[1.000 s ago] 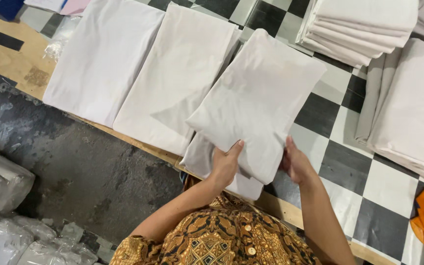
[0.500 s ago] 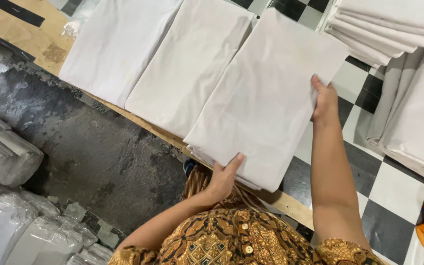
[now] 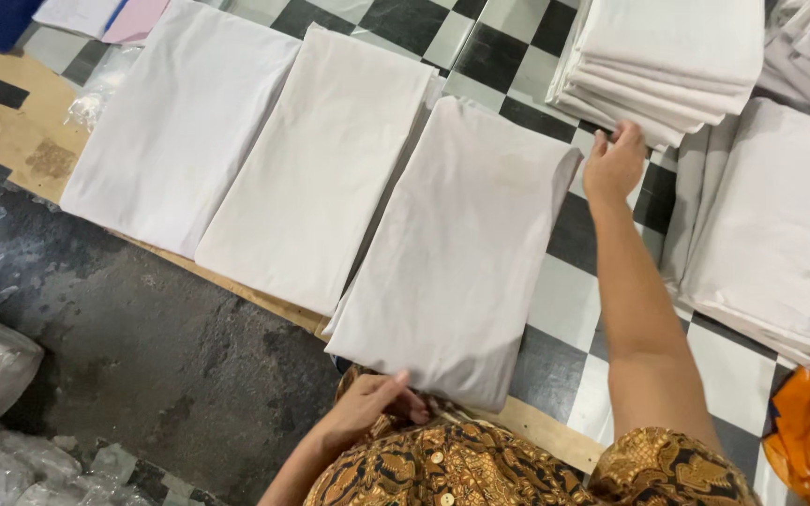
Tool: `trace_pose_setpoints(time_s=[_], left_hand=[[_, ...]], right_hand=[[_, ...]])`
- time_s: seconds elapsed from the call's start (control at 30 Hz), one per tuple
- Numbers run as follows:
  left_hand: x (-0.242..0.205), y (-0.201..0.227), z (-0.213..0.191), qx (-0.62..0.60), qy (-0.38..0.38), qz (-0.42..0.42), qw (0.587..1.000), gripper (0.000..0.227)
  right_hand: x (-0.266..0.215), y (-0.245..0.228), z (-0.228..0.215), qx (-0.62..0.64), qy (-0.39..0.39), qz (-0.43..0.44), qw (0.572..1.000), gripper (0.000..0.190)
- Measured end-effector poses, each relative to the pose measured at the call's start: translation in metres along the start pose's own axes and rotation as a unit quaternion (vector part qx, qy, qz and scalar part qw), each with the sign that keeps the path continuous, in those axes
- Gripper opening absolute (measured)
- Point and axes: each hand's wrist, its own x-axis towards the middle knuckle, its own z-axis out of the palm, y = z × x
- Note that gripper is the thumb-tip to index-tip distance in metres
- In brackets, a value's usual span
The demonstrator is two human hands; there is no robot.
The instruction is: The person folds white fabric items on a wooden table, stacking them into neat piles. They then wrap a stack of the folded items in a clear plastic bag and secure it using a handheld tape dispenser.
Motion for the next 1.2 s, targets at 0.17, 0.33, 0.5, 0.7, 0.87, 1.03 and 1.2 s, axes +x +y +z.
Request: trace_pose_setpoints(time_s=[0.17,0.33,0.5,0.7,0.87,1.03,1.2], left_hand=[[-0.007,0.014,-0.032,-0.201,-0.001,0.277,0.939,0.055],[0.004,0.053,-0.028,-0.241,0.055,0.302,0.921,0.051],[0.028,0.079,-0.02,-0.253,0.125,0.243,0.928,0.047],[0.075,0.115,-0.004,-0.271,0.038,0.27,0.923,0.056],[0.106,0.115,0.01,-0.391,-0.041,0.239,0.888,0.076],[0.138,0.085,0.004,-0.397,0.151,0.066,0.903,0.056],[0.136,0.106,0.023,-0.352,0.15,0.239,0.893,0.038]], right_hand=[[0.119,0.058,-0.004,-0.289,0.074,-0.223,0.928,0.044],[0.179,0.092,-0.018,-0.26,-0.017,-0.235,0.936,0.038],[0.195,0.062,-0.048,-0.286,-0.091,-0.205,0.932,0.014],[0.075,-0.105,-0.124,-0.196,-0.032,-0.349,0.916,0.015],[-0.11,-0.211,-0.199,-0.031,-0.138,-0.373,0.917,0.006],[-0.21,-0.196,-0.202,0.092,-0.414,0.017,0.905,0.036],[-0.233,-0.124,-0.169,0.302,-0.391,0.426,0.758,0.067]])
